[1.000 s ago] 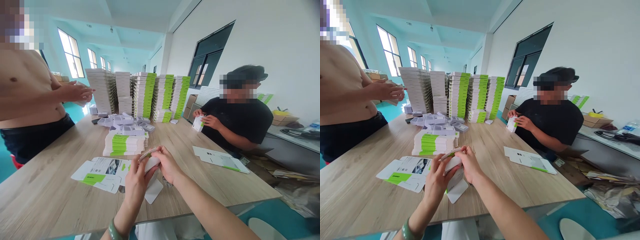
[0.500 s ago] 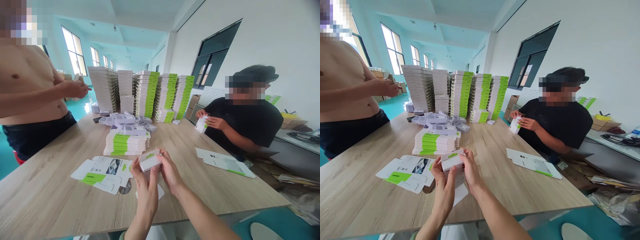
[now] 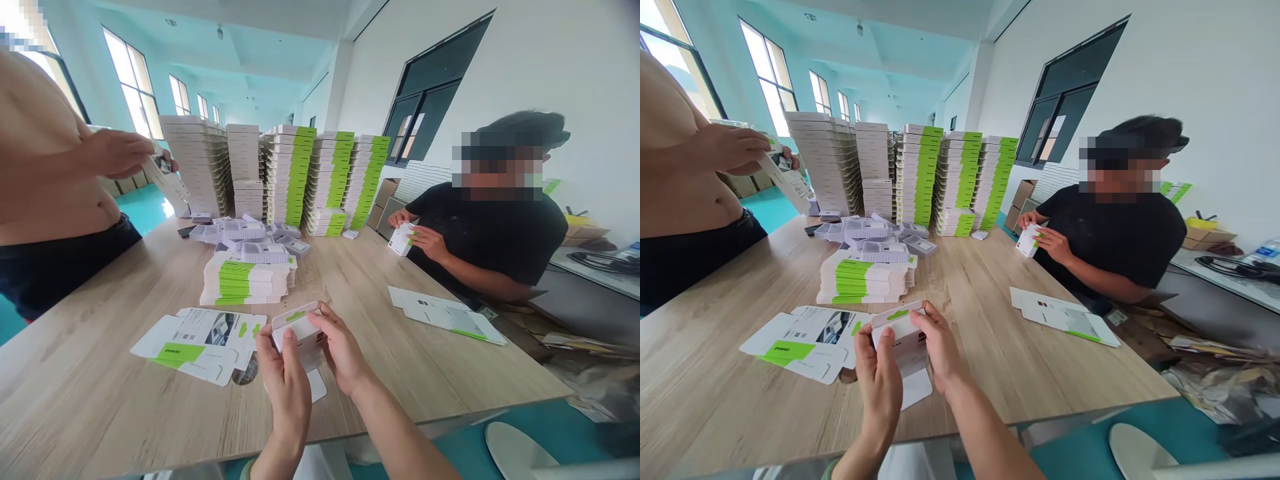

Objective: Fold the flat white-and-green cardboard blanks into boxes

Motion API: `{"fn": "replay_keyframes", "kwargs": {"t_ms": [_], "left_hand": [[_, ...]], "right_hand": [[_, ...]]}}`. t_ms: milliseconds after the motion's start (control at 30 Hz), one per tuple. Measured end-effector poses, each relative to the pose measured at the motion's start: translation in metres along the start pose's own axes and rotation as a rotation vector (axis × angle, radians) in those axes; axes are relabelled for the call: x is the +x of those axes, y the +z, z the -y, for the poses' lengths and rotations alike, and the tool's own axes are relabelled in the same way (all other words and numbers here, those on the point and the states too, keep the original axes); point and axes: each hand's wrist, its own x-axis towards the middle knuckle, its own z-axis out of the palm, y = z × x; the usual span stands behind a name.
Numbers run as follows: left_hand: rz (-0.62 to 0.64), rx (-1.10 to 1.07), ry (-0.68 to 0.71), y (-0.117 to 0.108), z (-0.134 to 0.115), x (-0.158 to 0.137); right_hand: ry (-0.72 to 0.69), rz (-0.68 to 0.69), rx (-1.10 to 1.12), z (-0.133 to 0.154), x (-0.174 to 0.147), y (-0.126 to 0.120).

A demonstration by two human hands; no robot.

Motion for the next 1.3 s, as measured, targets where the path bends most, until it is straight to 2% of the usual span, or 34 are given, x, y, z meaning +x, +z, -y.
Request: {"fn": "replay_keyframes", "kwargs": {"t_ms": [300,467,767,867,967,1133,1300], "left_hand": [[0.108,0.048,0.026,-0.005,-0.006,-0.001],[0.124,0.078,0.031,-0.007,-0.008,0.002],[0.091,0.102,0.042,-0.009,0.001,-0.002],[0.091,0.086,0.019,-0.01,0.004,0.0],[0.144,0.065,-0.03,-0.011,-0.002,0.009],[0.204,0.028,-0.086,-0.01,-0.012,0.022],[0.153,0.015,-0.098,-0.01,0.005,0.022]], "right_hand": [[0.082,0.124,0.007,0.006,-0.001,-0.012],[0.029,0.027,-0.061,0.007,-0.003,-0.007],[0.129,-0.098,0.065,-0.005,0.01,-0.005],[0.078,-0.119,0.055,-0.008,0.009,0.0],[-0.017,-0.122,0.034,-0.012,0.003,0.006],[-0.21,-0.205,-0.135,-0.024,-0.002,0.013],[-0.253,-0.306,-0.166,-0.03,0.005,0.01]]}}
